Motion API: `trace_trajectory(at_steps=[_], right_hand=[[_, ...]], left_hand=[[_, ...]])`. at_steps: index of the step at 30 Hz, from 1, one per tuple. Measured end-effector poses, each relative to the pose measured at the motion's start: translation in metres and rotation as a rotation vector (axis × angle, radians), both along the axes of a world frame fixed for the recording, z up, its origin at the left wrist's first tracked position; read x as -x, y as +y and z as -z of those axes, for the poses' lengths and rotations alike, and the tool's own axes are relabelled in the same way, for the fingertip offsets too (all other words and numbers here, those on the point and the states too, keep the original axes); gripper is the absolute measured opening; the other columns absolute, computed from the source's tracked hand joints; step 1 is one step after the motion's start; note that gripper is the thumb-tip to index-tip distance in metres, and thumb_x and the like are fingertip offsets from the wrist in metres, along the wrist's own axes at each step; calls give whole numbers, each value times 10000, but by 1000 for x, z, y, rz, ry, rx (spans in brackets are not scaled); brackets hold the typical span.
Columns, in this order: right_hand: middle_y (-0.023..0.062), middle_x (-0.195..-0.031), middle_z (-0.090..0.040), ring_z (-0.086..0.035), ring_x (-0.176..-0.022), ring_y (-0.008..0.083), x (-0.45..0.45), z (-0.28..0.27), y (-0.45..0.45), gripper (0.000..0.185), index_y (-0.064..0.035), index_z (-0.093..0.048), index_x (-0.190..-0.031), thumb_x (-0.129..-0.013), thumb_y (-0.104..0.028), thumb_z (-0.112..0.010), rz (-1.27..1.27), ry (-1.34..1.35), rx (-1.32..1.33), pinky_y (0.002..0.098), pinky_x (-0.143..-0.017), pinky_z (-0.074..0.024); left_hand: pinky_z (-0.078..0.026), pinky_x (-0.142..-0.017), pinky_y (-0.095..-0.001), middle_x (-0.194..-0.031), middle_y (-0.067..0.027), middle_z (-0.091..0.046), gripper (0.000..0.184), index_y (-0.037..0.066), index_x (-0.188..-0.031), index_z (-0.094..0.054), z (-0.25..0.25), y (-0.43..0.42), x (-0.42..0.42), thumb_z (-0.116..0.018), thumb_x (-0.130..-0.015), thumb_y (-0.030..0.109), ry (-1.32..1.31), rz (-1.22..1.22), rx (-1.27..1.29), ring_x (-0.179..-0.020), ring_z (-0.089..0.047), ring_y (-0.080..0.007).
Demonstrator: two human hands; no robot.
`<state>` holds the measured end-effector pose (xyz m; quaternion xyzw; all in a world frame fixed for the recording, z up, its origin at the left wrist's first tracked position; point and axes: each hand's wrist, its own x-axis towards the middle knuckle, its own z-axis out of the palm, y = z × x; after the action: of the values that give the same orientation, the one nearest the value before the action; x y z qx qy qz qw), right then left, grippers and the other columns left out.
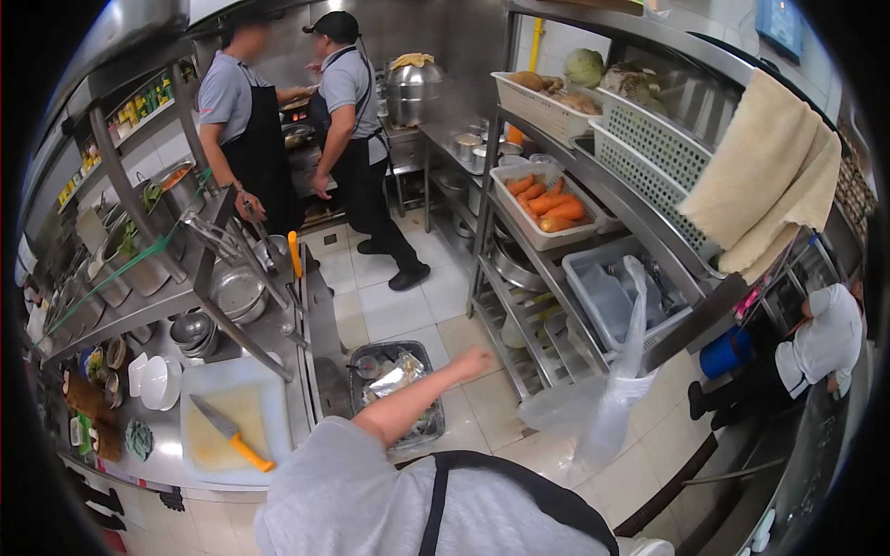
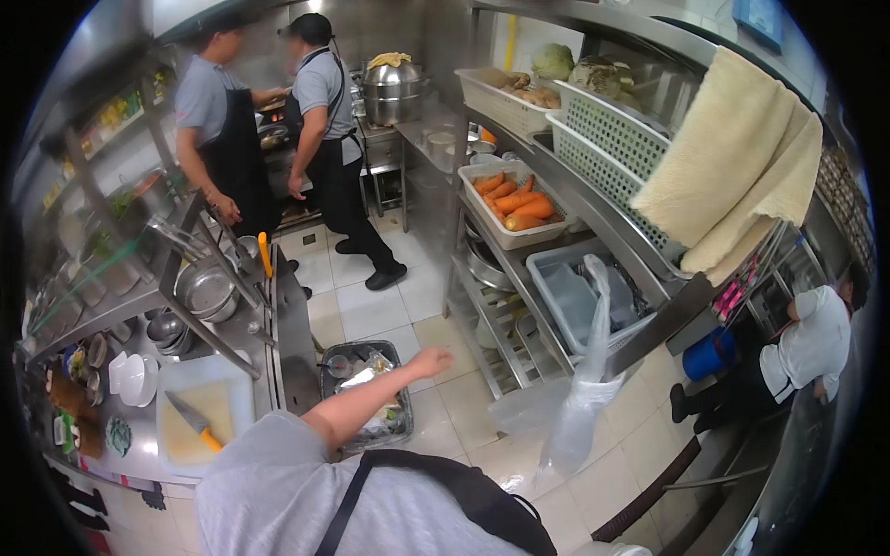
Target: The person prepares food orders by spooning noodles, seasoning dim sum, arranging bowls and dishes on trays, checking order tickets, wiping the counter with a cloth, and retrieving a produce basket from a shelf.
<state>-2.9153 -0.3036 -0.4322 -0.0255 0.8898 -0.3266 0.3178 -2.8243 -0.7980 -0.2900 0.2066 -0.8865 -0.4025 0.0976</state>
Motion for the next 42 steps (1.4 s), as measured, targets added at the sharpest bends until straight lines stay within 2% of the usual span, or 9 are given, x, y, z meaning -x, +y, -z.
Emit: trace_trajectory(at_steps=[8, 15, 20, 24, 26, 30, 33, 37, 42], right_hand=[[172, -759, -576, -579, -680, 278, 100, -23, -72, 295, 31, -549, -830, -768, -258, -548, 26, -89, 239, 353, -618, -467], [155, -761, -565, -571, -671, 264, 156, -35, -115, 290, 25, -538, -826, -753, -255, -564, 63, -141, 344, 346, -626, -467], [142, -762, -558, -565, -664, 254, 178, -39, -147, 289, 21, -530, -823, -743, -253, -575, 133, -170, 398, 341, -631, -466], [132, -763, -552, -560, -659, 246, 192, -45, -168, 288, 17, -524, -821, -735, -251, -585, 192, -166, 430, 337, -636, -466], [127, -763, -549, -558, -657, 241, 202, -51, -184, 289, 16, -521, -820, -731, -250, -589, 203, -179, 452, 335, -638, -466], [117, -764, -543, -553, -651, 233, 206, -55, -182, 290, 12, -515, -817, -722, -249, -598, 254, -176, 452, 332, -642, -466], [110, -765, -539, -550, -648, 227, 201, -58, -166, 292, 10, -510, -815, -716, -247, -605, 318, -176, 445, 329, -645, -466], [100, -766, -533, -545, -642, 219, 186, -56, -119, 295, 6, -504, -813, -708, -246, -614, 438, -190, 423, 325, -650, -466], [87, -767, -526, -539, -636, 209, 157, -53, -42, 300, 2, -497, -810, -697, -244, -626, 619, -222, 446, 320, -655, -465]], left_hand=[[-414, -812, -331, -983, -117, -570, 171, 9, -890, -569, -281, 33, 134, -573, -756, 116, 865, 76, 281, -938, -534, -252], [-388, -840, -381, -1064, -141, -525, 271, 26, -968, -542, -401, 32, 192, -594, -716, 110, 1249, 76, 649, -994, -496, -299], [-362, -915, -388, -1172, -143, -481, 379, 32, -1091, -514, -458, -3, 235, -600, -743, 156, 1294, 93, 752, -1087, -454, -309], [-376, -891, -369, -1093, -141, -535, 387, 54, -1058, -544, -480, -26, 258, -643, -719, 214, 1319, 259, 717, -1081, -466, -290], [-398, -794, -360, -915, -112, -593, 296, 60, -918, -594, -484, -32, 262, -660, -700, 249, 1226, 402, 920, -957, -524, -265], [-379, -648, -379, -653, -79, -542, 246, 42, -659, -584, -494, -41, 279, -656, -687, 276, 1215, 388, 762, -680, -494, -243], [-409, -630, -324, -661, -77, -553, 165, 22, -691, -595, -519, -37, 286, -633, -715, 181, 1183, 379, 798, -673, -510, -217], [-426, -600, -352, -644, -105, -548, 349, 28, -667, -616, -548, -32, 304, -632, -699, 375, 1173, 378, 756, -662, -531, -265], [-441, -651, -348, -754, -114, -590, 278, 15, -734, -626, -545, -29, 296, -665, -683, 286, 1042, 372, 678, -746, -554, -263]])
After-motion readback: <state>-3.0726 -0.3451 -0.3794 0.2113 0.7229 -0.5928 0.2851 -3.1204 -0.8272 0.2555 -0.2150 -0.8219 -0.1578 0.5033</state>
